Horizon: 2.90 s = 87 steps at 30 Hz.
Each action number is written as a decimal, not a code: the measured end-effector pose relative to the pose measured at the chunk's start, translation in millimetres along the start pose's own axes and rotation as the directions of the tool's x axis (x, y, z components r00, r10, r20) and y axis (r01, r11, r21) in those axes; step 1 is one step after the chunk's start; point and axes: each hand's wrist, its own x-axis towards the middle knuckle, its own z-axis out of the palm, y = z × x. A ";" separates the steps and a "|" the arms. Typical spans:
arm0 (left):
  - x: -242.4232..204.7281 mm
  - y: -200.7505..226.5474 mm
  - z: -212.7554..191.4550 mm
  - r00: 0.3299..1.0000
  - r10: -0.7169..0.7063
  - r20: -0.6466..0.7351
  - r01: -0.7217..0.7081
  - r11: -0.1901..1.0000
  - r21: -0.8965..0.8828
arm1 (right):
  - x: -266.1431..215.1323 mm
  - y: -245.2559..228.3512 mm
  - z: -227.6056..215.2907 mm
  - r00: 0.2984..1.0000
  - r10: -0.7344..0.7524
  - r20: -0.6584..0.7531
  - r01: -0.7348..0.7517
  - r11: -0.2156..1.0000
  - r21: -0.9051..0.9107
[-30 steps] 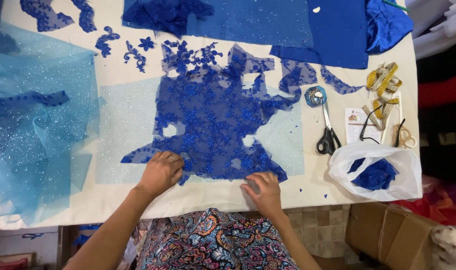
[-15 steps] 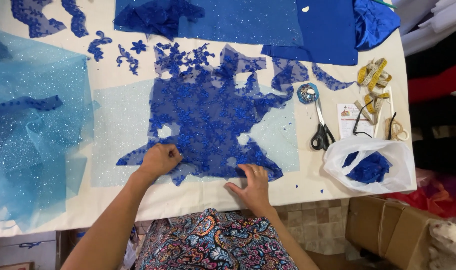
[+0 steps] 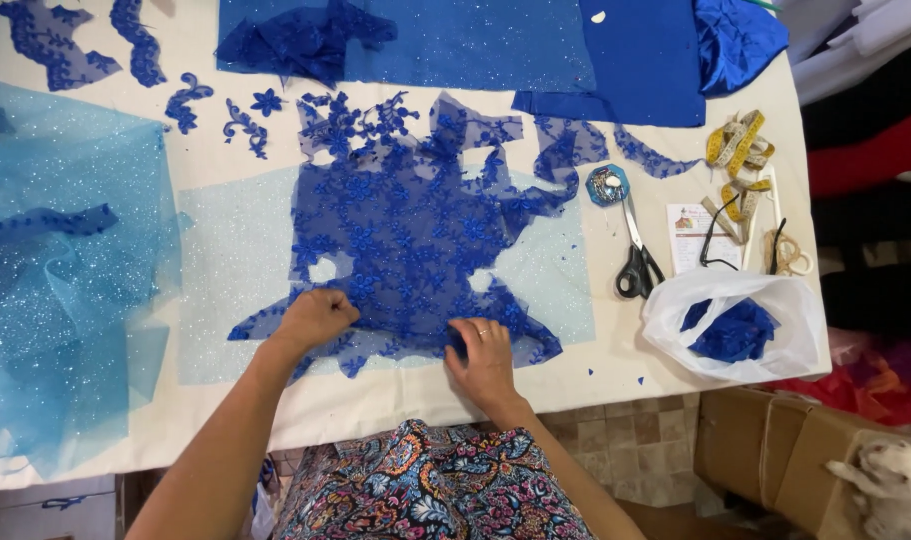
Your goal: The person arranges and smooths a piece of blue floral lace fabric on a white table. They also handle a piece of blue glittery fabric and a white plastic bag containing blue scraps, moving them around the workspace.
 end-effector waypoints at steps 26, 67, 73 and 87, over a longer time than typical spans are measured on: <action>-3.7 4.8 -4.0 1.000 -0.010 0.015 0.011 0.998 -0.055 | -20.6 35.1 -60.4 0.533 0.837 0.124 -0.840 0.505 0.199; -91.3 3.5 -10.4 0.859 0.329 -0.394 -0.316 0.944 0.098 | -13.1 -10.7 -87.0 0.435 0.851 0.295 -0.758 0.170 0.629; -73.5 -15.7 0.4 0.760 0.477 -0.441 -0.314 0.864 0.393 | -12.9 -15.6 -80.7 0.418 0.838 0.350 -0.818 0.179 0.547; -69.5 -22.0 4.0 0.712 0.573 -0.407 -0.268 0.757 0.596 | -25.3 -5.1 -58.7 0.472 0.809 0.350 -0.847 0.307 0.434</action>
